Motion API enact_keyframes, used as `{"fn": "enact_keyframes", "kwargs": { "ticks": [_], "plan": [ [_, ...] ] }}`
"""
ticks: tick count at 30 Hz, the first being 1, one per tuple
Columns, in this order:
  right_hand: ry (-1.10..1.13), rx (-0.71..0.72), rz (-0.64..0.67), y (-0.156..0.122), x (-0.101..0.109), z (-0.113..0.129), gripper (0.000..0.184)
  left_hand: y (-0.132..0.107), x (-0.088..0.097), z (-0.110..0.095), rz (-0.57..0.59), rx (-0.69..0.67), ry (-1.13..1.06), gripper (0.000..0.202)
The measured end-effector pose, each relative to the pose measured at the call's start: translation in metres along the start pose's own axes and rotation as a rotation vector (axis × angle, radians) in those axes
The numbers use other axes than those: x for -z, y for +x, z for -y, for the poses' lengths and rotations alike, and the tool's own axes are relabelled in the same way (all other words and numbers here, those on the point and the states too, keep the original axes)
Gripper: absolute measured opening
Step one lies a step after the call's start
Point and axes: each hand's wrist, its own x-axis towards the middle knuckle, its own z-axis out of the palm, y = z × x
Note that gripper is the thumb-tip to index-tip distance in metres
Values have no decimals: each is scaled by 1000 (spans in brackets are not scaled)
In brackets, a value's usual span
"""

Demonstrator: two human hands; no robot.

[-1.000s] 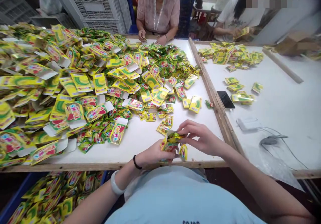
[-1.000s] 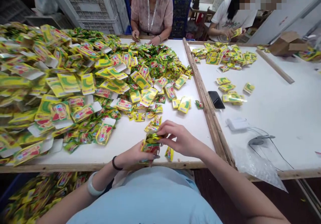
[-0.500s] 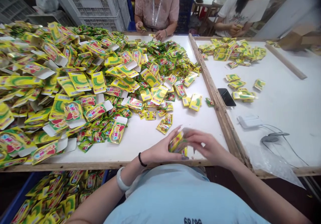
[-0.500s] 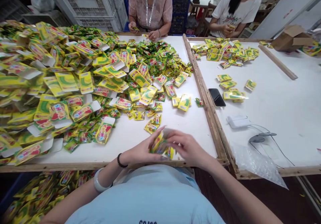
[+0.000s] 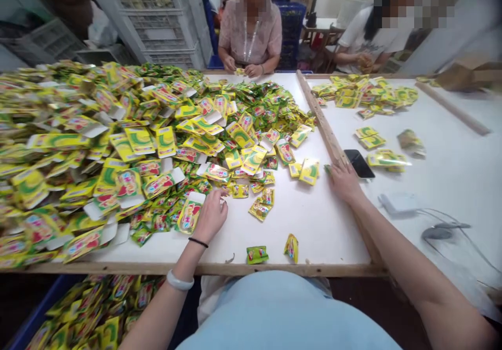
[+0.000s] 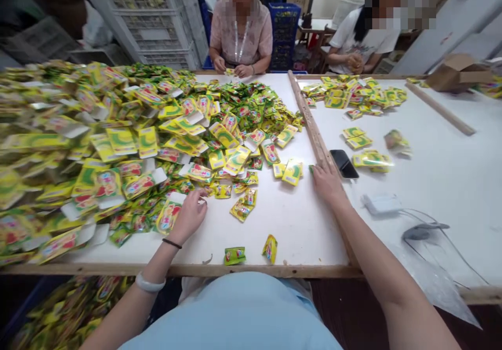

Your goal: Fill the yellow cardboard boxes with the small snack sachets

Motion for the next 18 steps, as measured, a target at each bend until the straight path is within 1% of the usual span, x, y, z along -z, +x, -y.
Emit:
{"fn": "enact_keyframes", "kwargs": {
  "ticks": [1, 3, 5, 7, 8, 9, 10, 11, 12, 13, 14, 16, 18],
  "plan": [
    [35, -4, -10, 1, -5, 1, 35, -2, 6, 3, -15, 21, -4, 22],
    [106, -39, -41, 0, -6, 2, 33, -5, 14, 5, -31, 60, -42, 20],
    [156, -100, -79, -11, 3, 11, 37, -8, 16, -1, -18, 91, -119, 18],
    [263, -151, -93, -32, 18, 36, 41, -13, 9, -16, 37, 104, -220, 21],
    [356, -150, -77, -45, 28, 55, 41, -15, 1, -27, 97, 110, -303, 24],
    [659, -148, -28, -57, 37, 77, 40, -18, -8, -40, 181, 118, -405, 28],
    [926, -139, 59, -68, 46, 101, 39, -21, -18, -53, 283, 124, -514, 31],
    [1119, -126, 150, -77, 55, 124, 37, -24, -28, -67, 392, 127, -615, 33],
    [1250, -114, 220, -84, 63, 144, 35, -27, -37, -79, 485, 122, -689, 35],
    [1337, -105, 263, -88, 69, 161, 33, -30, -45, -90, 549, 108, -731, 36],
    [1377, -97, 298, -92, 74, 173, 31, -32, -52, -98, 578, 84, -734, 36],
    [1345, -82, 312, -96, 79, 183, 30, -34, -59, -108, 572, 35, -706, 36],
    [1191, -23, 241, -100, 77, 181, 32, -35, -58, -110, 575, 7, -695, 35]
  ]
}}
